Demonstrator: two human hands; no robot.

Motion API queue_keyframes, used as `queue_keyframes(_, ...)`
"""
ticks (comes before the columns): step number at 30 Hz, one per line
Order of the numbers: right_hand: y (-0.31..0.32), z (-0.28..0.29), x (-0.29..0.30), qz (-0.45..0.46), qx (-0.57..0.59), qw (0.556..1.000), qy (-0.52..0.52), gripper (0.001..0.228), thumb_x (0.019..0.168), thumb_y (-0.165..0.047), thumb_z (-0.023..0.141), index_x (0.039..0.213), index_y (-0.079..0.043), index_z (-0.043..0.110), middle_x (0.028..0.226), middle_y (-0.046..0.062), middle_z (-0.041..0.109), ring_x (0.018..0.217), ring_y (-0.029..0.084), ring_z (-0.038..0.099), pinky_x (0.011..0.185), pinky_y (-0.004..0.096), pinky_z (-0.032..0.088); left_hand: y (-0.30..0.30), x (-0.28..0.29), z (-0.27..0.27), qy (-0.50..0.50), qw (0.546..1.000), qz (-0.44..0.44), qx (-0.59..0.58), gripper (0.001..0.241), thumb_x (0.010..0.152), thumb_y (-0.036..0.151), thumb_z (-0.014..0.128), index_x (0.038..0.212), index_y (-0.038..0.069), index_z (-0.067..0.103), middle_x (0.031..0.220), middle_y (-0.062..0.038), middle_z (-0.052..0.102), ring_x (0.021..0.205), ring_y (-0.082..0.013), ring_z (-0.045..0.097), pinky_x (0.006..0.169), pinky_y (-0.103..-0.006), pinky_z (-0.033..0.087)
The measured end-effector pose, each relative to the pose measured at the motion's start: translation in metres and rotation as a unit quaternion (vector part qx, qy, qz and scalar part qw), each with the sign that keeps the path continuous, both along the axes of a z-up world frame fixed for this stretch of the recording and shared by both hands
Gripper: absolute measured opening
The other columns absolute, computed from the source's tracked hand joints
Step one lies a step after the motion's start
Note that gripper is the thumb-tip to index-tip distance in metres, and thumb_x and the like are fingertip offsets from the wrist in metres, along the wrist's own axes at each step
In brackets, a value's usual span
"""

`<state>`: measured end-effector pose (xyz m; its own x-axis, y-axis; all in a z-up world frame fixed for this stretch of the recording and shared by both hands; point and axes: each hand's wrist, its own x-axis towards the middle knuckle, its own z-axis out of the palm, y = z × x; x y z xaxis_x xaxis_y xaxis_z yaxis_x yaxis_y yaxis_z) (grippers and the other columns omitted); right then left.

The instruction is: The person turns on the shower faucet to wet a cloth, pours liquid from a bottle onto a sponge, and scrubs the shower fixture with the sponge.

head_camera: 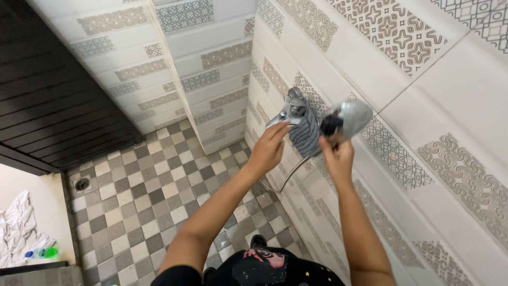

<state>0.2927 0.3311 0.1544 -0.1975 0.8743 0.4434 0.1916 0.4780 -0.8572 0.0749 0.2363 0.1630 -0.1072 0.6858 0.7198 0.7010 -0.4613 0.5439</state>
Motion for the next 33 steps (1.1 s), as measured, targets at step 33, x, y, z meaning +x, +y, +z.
queue_keyframes(33, 0.16, 0.007, -0.079, 0.08, 0.089, 0.957, -0.262, 0.035, 0.094, -0.024, 0.074, 0.105, 0.006, 0.058, 0.092, 0.026, 0.069, 0.087, 0.046, 0.067, 0.078, 0.051, 0.052, 0.087, 0.074, -0.112, -0.302, 0.948, 0.061, -0.087, 0.024, 0.098, 0.018, 0.063, 0.112, -0.001, 0.062, 0.099, -0.018, 0.068, 0.091, -0.0321, 0.067, 0.083, -0.0389, 0.053)
